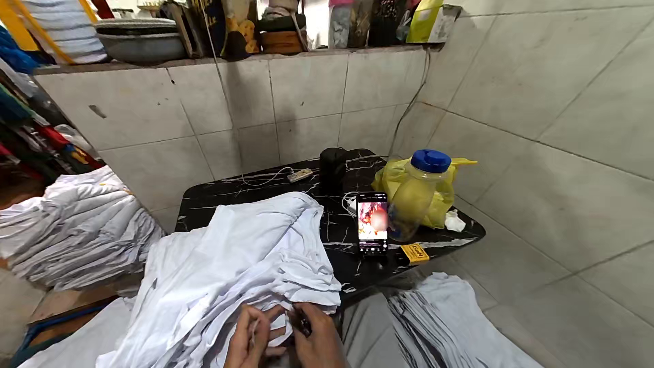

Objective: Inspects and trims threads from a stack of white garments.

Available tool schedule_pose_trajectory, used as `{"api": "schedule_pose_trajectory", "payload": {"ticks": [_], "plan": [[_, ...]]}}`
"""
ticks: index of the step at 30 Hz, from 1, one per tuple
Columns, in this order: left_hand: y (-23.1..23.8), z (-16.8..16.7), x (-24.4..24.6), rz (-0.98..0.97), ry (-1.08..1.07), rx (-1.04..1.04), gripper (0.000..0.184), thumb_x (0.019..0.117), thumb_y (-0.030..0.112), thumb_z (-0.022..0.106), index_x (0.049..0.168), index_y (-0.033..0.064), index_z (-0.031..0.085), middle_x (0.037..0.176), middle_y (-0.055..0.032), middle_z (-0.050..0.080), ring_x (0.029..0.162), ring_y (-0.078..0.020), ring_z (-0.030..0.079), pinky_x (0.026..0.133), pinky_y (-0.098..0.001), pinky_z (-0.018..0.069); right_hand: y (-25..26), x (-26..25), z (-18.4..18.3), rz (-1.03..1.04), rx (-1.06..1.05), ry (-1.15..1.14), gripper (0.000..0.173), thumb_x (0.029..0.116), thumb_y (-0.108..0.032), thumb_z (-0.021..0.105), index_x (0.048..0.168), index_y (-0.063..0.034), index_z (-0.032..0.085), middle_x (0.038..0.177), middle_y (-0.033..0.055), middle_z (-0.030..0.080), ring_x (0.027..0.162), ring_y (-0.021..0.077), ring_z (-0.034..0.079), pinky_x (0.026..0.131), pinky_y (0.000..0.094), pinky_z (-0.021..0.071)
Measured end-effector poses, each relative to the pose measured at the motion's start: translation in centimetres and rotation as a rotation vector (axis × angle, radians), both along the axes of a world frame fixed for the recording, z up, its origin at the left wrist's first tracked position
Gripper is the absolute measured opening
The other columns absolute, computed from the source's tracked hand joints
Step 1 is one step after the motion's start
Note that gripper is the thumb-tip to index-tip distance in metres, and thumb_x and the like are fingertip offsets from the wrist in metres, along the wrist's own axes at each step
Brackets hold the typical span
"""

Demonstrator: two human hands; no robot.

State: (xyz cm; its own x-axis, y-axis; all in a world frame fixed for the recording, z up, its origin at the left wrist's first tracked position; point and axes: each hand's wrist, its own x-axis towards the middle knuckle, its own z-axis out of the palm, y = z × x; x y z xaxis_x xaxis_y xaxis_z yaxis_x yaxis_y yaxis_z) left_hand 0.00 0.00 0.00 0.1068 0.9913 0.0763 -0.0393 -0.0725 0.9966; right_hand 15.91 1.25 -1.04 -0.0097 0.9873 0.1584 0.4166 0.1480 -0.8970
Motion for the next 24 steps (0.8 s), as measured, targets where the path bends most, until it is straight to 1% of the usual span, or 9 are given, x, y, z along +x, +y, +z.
{"api": "schedule_pose_trajectory", "payload": {"ticks": [1, 3, 5, 7, 9, 12, 18, 21, 24], "plan": [[0.0, -0.3, -0.9, -0.097, 0.174, 0.103, 0.012, 0.1054, 0.007, 0.050, 0.107, -0.0027, 0.056, 0.134, -0.0146, 0.067, 0.108, -0.0255, 0.074, 0.084, -0.0419, 0.0649, 0.3, 0.4, -0.6, 0.002, -0.001, 0.101, 0.022, 0.0945, -0.008, 0.066, 0.110, 0.0060, 0.071, 0.096, 0.0172, 0.073, 0.088, 0.0244, 0.072, 0.084, 0.0419, 0.0587], [0.2, -0.3, -2.5, -0.314, 0.500, 0.243, 0.022, 0.1018, 0.006, 0.056, 0.103, 0.0012, 0.076, 0.145, -0.0184, 0.058, 0.129, -0.0278, 0.061, 0.108, -0.0444, 0.0506, 0.7, 1.2, -1.6, 0.038, -0.020, 0.301, 0.018, 0.0979, -0.010, 0.064, 0.106, 0.0047, 0.070, 0.092, 0.0104, 0.071, 0.084, 0.0121, 0.068, 0.080, 0.0304, 0.0575], [0.2, 0.2, -2.8, -0.395, 0.636, 0.297, 0.035, 0.0959, -0.004, 0.049, 0.108, 0.0070, 0.080, 0.148, -0.0191, 0.055, 0.134, -0.0324, 0.055, 0.113, -0.0485, 0.0428, 0.7, 1.8, -1.9, 0.080, -0.037, 0.430, 0.016, 0.0968, -0.006, 0.063, 0.106, 0.0054, 0.070, 0.093, 0.0070, 0.071, 0.084, 0.0061, 0.067, 0.081, 0.0252, 0.0572], [0.1, 0.2, -2.3, -0.253, 0.682, 0.323, 0.030, 0.0981, -0.001, 0.051, 0.109, 0.0070, 0.078, 0.138, -0.0113, 0.066, 0.121, -0.0237, 0.066, 0.105, -0.0418, 0.0523, 0.5, 2.0, -1.6, 0.098, -0.068, 0.491, 0.015, 0.0954, -0.003, 0.064, 0.106, 0.0060, 0.070, 0.093, 0.0046, 0.072, 0.084, 0.0029, 0.067, 0.080, 0.0228, 0.0568], [0.2, 0.2, -1.3, -0.107, 0.671, 0.295, 0.017, 0.0998, 0.012, 0.063, 0.111, 0.0043, 0.074, 0.118, -0.0082, 0.075, 0.098, -0.0162, 0.073, 0.086, -0.0346, 0.0600, 0.4, 2.1, -1.5, 0.112, -0.082, 0.510, 0.014, 0.0949, -0.002, 0.065, 0.105, 0.0051, 0.070, 0.089, 0.0015, 0.071, 0.081, 0.0004, 0.065, 0.077, 0.0206, 0.0556], [0.7, -0.5, 0.5, 0.033, 0.544, 0.313, 0.030, 0.0899, 0.022, 0.079, 0.111, 0.0012, 0.072, 0.104, -0.0094, 0.074, 0.084, -0.0108, 0.071, 0.069, -0.0268, 0.0594, 0.4, 2.3, -1.8, 0.136, -0.051, 0.512, 0.011, 0.0953, -0.002, 0.064, 0.102, 0.0041, 0.070, 0.088, 0.0008, 0.070, 0.079, 0.0000, 0.064, 0.075, 0.0200, 0.0555], [0.9, -3.0, 3.1, 0.247, 0.309, 0.445, 0.016, 0.0822, 0.010, 0.084, 0.097, 0.0032, 0.081, 0.097, -0.0062, 0.074, 0.085, -0.0072, 0.072, 0.075, -0.0222, 0.0631, 0.4, 2.4, -1.8, 0.108, -0.109, 0.528, 0.013, 0.0989, -0.004, 0.060, 0.093, -0.0002, 0.071, 0.075, -0.0048, 0.064, 0.065, -0.0040, 0.056, 0.061, 0.0155, 0.0469], [0.8, -3.1, 3.4, 0.328, 0.394, 0.527, 0.005, 0.0864, 0.008, 0.077, 0.090, 0.0043, 0.079, 0.088, -0.0029, 0.074, 0.083, -0.0039, 0.070, 0.077, -0.0185, 0.0598, 0.1, 2.1, -1.8, 0.111, -0.069, 0.485, 0.013, 0.0987, -0.003, 0.059, 0.094, 0.0016, 0.070, 0.081, -0.0017, 0.067, 0.075, -0.0025, 0.061, 0.073, 0.0175, 0.0520], [0.7, -3.1, 3.4, 0.362, 0.456, 0.529, 0.008, 0.0899, 0.009, 0.071, 0.088, 0.0020, 0.075, 0.083, -0.0028, 0.070, 0.077, -0.0014, 0.066, 0.074, -0.0152, 0.0572, 0.0, 1.9, -1.8, 0.112, -0.043, 0.439, 0.014, 0.0992, -0.005, 0.059, 0.093, 0.0016, 0.070, 0.083, 0.0006, 0.067, 0.078, -0.0002, 0.062, 0.075, 0.0188, 0.0528]]}}
